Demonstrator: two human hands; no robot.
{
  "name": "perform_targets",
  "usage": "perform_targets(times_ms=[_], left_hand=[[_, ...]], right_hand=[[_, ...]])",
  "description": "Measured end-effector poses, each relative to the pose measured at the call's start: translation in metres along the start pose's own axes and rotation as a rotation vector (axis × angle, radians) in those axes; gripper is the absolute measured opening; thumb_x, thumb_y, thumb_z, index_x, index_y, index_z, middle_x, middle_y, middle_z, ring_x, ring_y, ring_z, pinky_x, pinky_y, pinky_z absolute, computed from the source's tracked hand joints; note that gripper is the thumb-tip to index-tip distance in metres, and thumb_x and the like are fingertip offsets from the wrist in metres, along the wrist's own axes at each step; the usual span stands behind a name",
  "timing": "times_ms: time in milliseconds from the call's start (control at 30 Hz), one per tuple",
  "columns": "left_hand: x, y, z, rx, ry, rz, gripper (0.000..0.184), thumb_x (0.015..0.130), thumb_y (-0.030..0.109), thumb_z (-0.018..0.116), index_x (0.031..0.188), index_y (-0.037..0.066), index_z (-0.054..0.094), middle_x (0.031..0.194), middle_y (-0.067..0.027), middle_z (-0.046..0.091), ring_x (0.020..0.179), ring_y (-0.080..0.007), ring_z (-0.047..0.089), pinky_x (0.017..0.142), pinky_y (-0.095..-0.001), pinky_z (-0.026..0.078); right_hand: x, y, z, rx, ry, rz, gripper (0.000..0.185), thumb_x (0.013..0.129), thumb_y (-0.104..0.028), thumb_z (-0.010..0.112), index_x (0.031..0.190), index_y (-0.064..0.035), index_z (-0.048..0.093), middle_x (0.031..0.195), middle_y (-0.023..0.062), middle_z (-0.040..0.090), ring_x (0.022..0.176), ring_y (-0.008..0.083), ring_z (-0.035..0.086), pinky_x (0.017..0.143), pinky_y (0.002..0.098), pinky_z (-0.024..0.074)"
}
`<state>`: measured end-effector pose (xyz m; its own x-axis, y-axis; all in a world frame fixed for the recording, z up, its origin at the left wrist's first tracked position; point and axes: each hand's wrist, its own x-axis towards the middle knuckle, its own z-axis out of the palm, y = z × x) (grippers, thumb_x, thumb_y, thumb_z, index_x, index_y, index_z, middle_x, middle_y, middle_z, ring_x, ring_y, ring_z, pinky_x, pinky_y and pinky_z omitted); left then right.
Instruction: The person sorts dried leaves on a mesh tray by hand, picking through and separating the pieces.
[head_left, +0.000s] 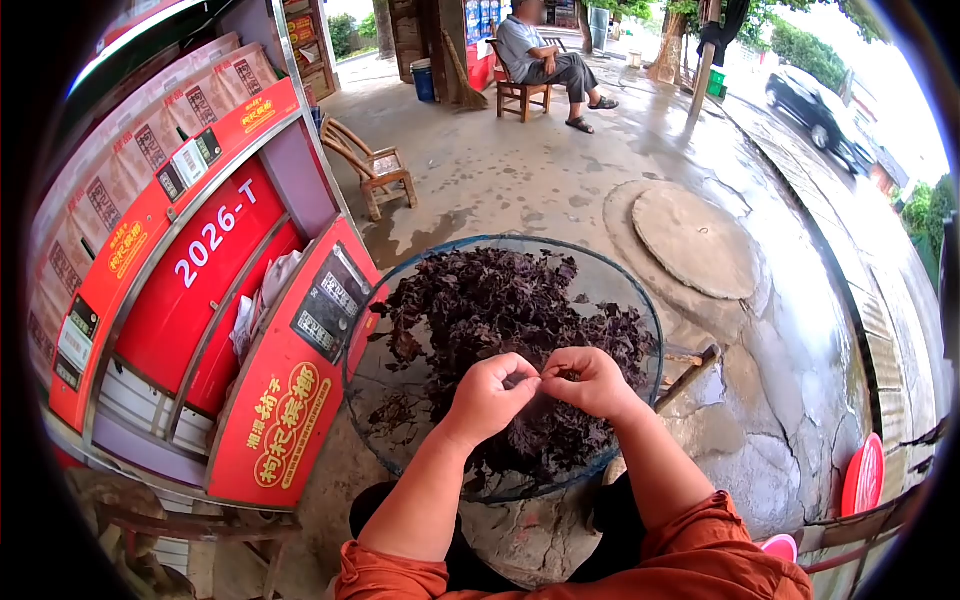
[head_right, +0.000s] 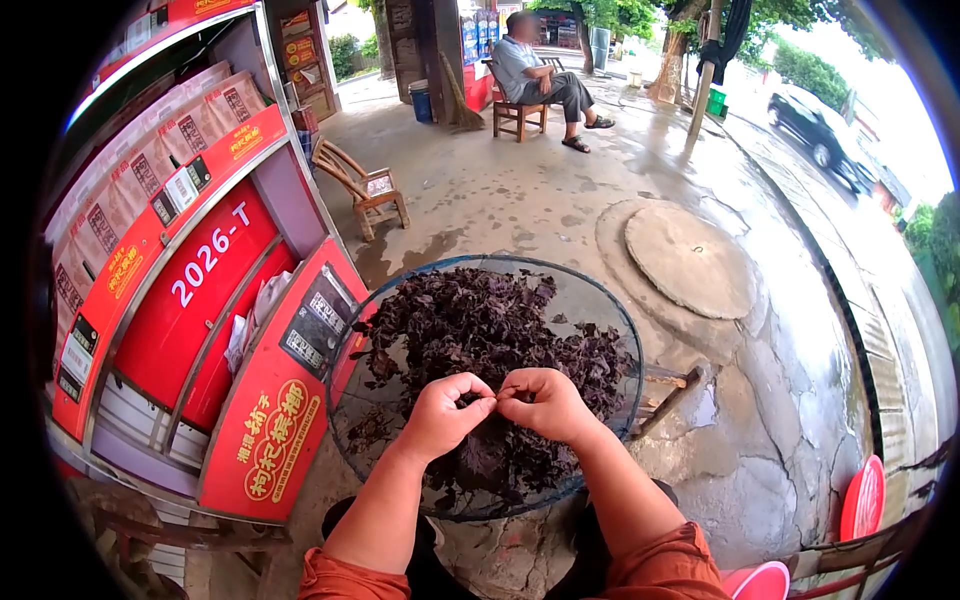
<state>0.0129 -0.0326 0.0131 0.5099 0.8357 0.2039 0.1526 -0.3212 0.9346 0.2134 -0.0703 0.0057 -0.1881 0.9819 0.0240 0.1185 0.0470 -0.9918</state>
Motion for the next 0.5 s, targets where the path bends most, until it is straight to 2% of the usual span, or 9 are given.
perform_targets(times_ms=[67, 100, 167, 200, 300, 367, 400, 433, 500], left_hand=[[0.000, -0.001, 0.002, 0.017, -0.031, -0.038, 0.011, 0.087, 0.012, 0.069, 0.088, 0.001, 0.066, 0.077, -0.0031, 0.065, 0.069, -0.0089, 0.056, 0.064, -0.0267, 0.048], [0.000, -0.002, 0.004, 0.013, -0.026, -0.033, 0.012, 0.086, 0.012, 0.069, 0.089, 0.001, 0.067, 0.077, -0.0042, 0.065, 0.069, -0.0090, 0.057, 0.064, -0.0270, 0.048], [0.001, -0.002, 0.004, 0.010, -0.022, -0.028, 0.013, 0.086, 0.013, 0.069, 0.089, 0.001, 0.067, 0.077, -0.0052, 0.065, 0.069, -0.0091, 0.057, 0.064, -0.0272, 0.048], [0.000, -0.002, 0.003, -0.003, -0.049, -0.051, 0.012, 0.086, 0.013, 0.069, 0.090, 0.001, 0.067, 0.077, -0.0039, 0.065, 0.070, -0.0084, 0.057, 0.065, -0.0265, 0.048], [0.000, 0.002, -0.002, -0.067, -0.045, -0.098, 0.010, 0.088, 0.012, 0.069, 0.089, 0.002, 0.068, 0.080, 0.0000, 0.065, 0.075, -0.0069, 0.057, 0.070, -0.0254, 0.047], [0.000, 0.005, -0.007, -0.140, 0.027, -0.149, 0.010, 0.089, 0.013, 0.070, 0.089, 0.003, 0.068, 0.084, 0.0034, 0.066, 0.082, -0.0075, 0.058, 0.078, -0.0258, 0.047], [0.001, 0.002, -0.007, -0.224, 0.087, -0.149, 0.010, 0.091, 0.014, 0.069, 0.093, 0.004, 0.069, 0.085, 0.0042, 0.065, 0.076, -0.0047, 0.055, 0.071, -0.0223, 0.046], [0.001, 0.001, -0.009, -0.302, 0.102, -0.225, 0.010, 0.091, 0.014, 0.070, 0.093, 0.005, 0.068, 0.086, 0.0045, 0.064, 0.076, -0.0043, 0.054, 0.071, -0.0218, 0.045], [0.003, 0.000, -0.008, -0.454, 0.123, -0.304, 0.010, 0.090, 0.014, 0.071, 0.093, 0.005, 0.069, 0.086, 0.0054, 0.063, 0.076, -0.0029, 0.053, 0.071, -0.0206, 0.044]], right_hand=[[-0.003, -0.014, 0.006, -0.292, 0.123, -0.245, 0.004, 0.076, -0.004, 0.069, 0.078, -0.0042, 0.065, 0.070, 0.0024, 0.060, 0.067, 0.0136, 0.058, 0.062, 0.0296, 0.0463], [-0.003, -0.017, 0.007, -0.292, 0.123, -0.244, 0.004, 0.076, -0.004, 0.069, 0.078, -0.0042, 0.065, 0.070, 0.0024, 0.060, 0.067, 0.0136, 0.058, 0.062, 0.0296, 0.0463], [-0.002, -0.021, 0.007, -0.524, 0.210, -0.387, 0.005, 0.070, -0.002, 0.065, 0.072, -0.0033, 0.060, 0.068, 0.0088, 0.057, 0.068, 0.0253, 0.059, 0.064, 0.0347, 0.0479], [0.000, -0.021, 0.004, -0.524, 0.210, -0.386, 0.005, 0.070, -0.002, 0.065, 0.072, -0.0033, 0.060, 0.068, 0.0088, 0.057, 0.068, 0.0253, 0.059, 0.064, 0.0347, 0.0479], [0.002, -0.012, -0.021, -0.568, 0.478, -0.417, 0.007, 0.069, -0.003, 0.065, 0.070, -0.0029, 0.058, 0.070, 0.0099, 0.058, 0.067, 0.0285, 0.059, 0.062, 0.0363, 0.0486], [-0.001, -0.015, -0.038, -0.573, 0.581, -0.229, 0.006, 0.075, -0.006, 0.065, 0.073, -0.0016, 0.061, 0.072, 0.0091, 0.060, 0.069, 0.0256, 0.060, 0.063, 0.0343, 0.0489], [-0.003, -0.019, -0.045, -0.605, 0.617, -0.133, 0.007, 0.078, -0.006, 0.065, 0.075, -0.0005, 0.062, 0.073, 0.0087, 0.062, 0.070, 0.0222, 0.061, 0.065, 0.0323, 0.0488], [-0.004, -0.021, -0.051, -0.770, 0.563, -0.091, 0.010, 0.083, -0.010, 0.067, 0.088, -0.0017, 0.068, 0.083, 0.0098, 0.065, 0.076, 0.0203, 0.064, 0.069, 0.0322, 0.0506], [-0.002, -0.012, -0.047, -0.811, 0.603, -0.200, 0.015, 0.085, -0.015, 0.069, 0.094, -0.0033, 0.069, 0.088, 0.0108, 0.066, 0.080, 0.0236, 0.065, 0.070, 0.0343, 0.0520]])
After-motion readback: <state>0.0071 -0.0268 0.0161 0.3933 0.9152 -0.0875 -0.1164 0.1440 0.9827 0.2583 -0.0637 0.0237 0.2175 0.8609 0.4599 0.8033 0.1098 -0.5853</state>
